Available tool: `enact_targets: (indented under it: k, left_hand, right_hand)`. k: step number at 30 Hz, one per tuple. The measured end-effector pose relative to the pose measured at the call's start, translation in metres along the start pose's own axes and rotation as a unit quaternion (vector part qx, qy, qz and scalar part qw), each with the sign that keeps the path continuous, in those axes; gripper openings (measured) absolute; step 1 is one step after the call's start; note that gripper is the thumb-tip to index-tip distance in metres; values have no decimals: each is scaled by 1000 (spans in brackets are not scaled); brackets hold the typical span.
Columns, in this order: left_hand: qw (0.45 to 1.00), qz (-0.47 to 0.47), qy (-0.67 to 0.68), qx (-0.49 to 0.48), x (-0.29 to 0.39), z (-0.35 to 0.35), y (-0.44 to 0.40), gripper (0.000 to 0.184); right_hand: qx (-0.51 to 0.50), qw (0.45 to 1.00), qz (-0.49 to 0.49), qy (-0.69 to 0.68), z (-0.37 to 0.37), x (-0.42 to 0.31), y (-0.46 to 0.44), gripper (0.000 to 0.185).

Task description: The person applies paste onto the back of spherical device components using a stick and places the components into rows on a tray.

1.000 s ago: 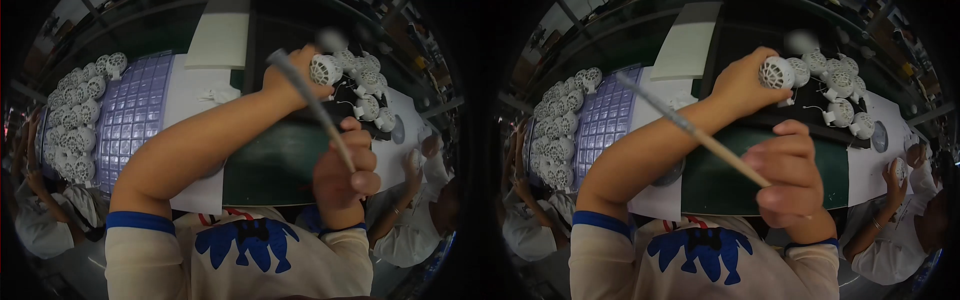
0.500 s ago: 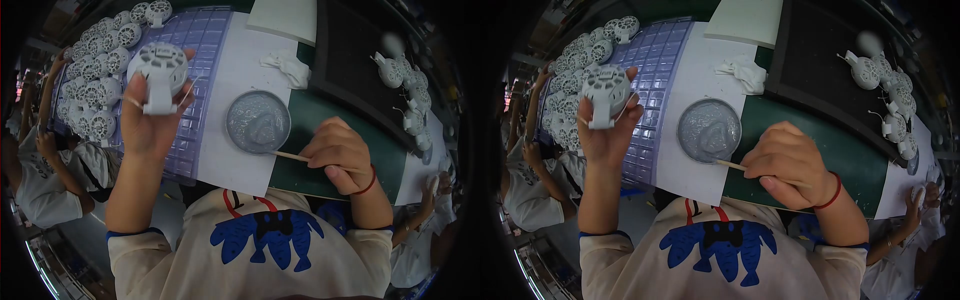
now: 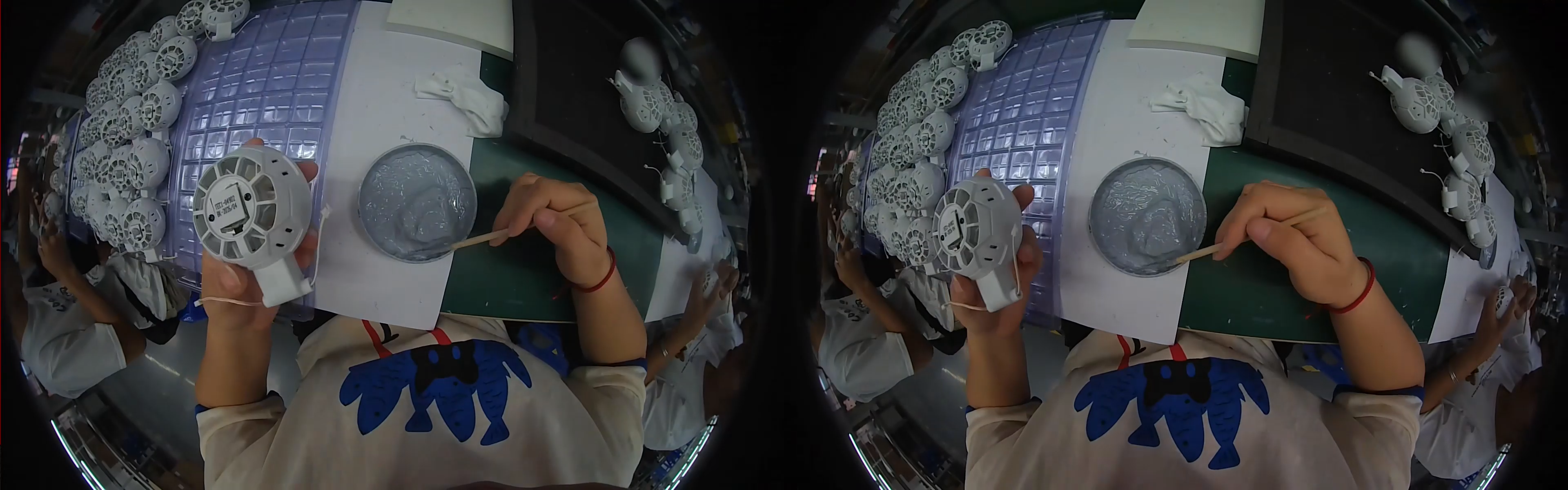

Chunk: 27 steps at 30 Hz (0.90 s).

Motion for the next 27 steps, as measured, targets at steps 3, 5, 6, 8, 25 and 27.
enact_targets:
  k: [3,5,6,8,25,27]
  left_hand:
    - [997,3,-36,63,1,10,-3,103]
    - [993,-6,-63,103,0,14,-3,104]
    - [995,-4,-16,101,-1,17,-2,103]
    - [995,0,29,99,-1,16,1,101]
    - [978,-140,-143,65,-28,47,9,70]
    - [976,-119,-175,42,-26,52,7,67]
  right_hand:
    - [57,985,91,-138,-4,21,5,23]
    - [62,976,117,-171,-4,30,6,27]
    - [63,976,116,-172,-3,29,6,27]
    - [83,970,121,-192,-4,30,7,26]
    - [63,855,-338,389,54,-96,42,18]
    - [47,853,-326,404,56,-95,40,17]
Point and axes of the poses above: each hand's wrist, its own y-axis away from the middle knuckle, its own z-axis out of the palm, x = y × z, the point moved 10 cm from there along -y, towards the middle knuckle
